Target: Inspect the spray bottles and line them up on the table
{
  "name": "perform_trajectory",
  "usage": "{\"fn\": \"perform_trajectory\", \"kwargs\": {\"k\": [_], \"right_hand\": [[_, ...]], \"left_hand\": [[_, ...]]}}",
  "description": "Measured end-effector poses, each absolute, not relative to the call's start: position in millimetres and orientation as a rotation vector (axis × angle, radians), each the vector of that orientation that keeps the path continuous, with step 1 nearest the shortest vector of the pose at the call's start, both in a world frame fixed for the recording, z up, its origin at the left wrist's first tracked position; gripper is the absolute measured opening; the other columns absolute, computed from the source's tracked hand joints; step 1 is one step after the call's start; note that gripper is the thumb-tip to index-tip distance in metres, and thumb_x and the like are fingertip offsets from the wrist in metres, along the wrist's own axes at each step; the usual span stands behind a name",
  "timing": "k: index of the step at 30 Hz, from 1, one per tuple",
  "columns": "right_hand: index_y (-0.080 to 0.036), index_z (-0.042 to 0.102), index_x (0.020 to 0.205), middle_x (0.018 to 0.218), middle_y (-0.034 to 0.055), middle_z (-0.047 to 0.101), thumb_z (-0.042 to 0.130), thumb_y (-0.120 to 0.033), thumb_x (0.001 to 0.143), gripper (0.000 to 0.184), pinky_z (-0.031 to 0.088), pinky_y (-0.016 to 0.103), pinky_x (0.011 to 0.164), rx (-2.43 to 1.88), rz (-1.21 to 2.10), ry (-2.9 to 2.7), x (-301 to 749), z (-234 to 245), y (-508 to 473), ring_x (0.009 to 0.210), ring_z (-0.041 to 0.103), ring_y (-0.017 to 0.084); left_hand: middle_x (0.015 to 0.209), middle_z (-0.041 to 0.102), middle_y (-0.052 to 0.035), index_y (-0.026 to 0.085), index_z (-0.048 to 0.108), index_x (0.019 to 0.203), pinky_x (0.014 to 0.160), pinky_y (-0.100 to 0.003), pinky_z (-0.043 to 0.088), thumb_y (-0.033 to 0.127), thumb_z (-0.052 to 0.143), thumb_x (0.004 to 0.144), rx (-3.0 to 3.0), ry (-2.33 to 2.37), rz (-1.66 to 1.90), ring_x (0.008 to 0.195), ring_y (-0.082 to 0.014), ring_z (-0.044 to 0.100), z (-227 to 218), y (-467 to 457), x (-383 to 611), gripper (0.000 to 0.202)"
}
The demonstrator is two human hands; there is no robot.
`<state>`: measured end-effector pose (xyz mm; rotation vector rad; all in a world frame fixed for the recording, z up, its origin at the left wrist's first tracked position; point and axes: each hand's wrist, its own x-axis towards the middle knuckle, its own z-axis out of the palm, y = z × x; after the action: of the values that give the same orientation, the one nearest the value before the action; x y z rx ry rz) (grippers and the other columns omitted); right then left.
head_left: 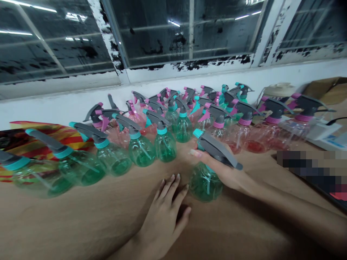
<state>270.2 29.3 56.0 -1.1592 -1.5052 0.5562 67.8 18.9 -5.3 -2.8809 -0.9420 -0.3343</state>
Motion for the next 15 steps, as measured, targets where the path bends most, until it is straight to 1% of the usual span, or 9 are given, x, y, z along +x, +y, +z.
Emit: {"fn": "perform_trajectory", "kwargs": {"k": [5, 8, 11, 15], "right_hand": [[-0.024, 0.061, 0.076, 0.066, -0.0023, 0.053, 0.055, -0.05, 0.081, 0.027, 0.042, 0.029, 0.056, -1.262, 0.452, -1.523, 270.2, 59.3, 25.2, 0.059, 0.049, 0.013], [-0.024, 0.061, 0.078, 0.064, -0.0026, 0.054, 0.056, -0.05, 0.081, 0.026, 0.045, 0.029, 0.059, -1.218, 0.482, -1.538, 270.4, 60.5, 25.0, 0.06, 0.052, 0.014], [-0.024, 0.062, 0.088, 0.062, -0.0021, 0.058, 0.059, -0.05, 0.078, 0.028, 0.047, 0.031, 0.065, -1.172, 0.586, -1.52, 271.1, 60.9, 27.4, 0.068, 0.058, 0.018], [-0.025, 0.063, 0.102, 0.082, 0.0012, 0.065, 0.066, -0.05, 0.072, 0.04, 0.048, 0.034, 0.072, -1.185, 0.523, -1.513, 271.2, 58.2, 30.1, 0.078, 0.06, 0.02]], "left_hand": [[0.143, 0.037, -0.0135, 0.014, 0.049, 0.128, 0.101, -0.05, 0.035, 0.028, 0.05, 0.09, -2.869, -0.931, -0.345, 0.131, -0.03, 0.032, -7.2, 19.0, 67.4, 0.04], [0.143, 0.036, -0.0136, 0.014, 0.049, 0.128, 0.102, -0.051, 0.034, 0.027, 0.051, 0.089, -2.87, -0.926, -0.362, 0.131, -0.0297, 0.032, -7.0, 19.0, 67.3, 0.04], [0.143, 0.037, -0.014, 0.014, 0.049, 0.126, 0.102, -0.051, 0.034, 0.027, 0.051, 0.089, -2.873, -0.922, -0.356, 0.131, -0.0296, 0.033, -5.8, 18.7, 67.4, 0.039], [0.141, 0.039, -0.0143, 0.014, 0.049, 0.127, 0.101, -0.051, 0.034, 0.028, 0.051, 0.09, -2.868, -0.938, -0.355, 0.131, -0.0302, 0.033, -6.5, 18.3, 67.3, 0.04]]}}
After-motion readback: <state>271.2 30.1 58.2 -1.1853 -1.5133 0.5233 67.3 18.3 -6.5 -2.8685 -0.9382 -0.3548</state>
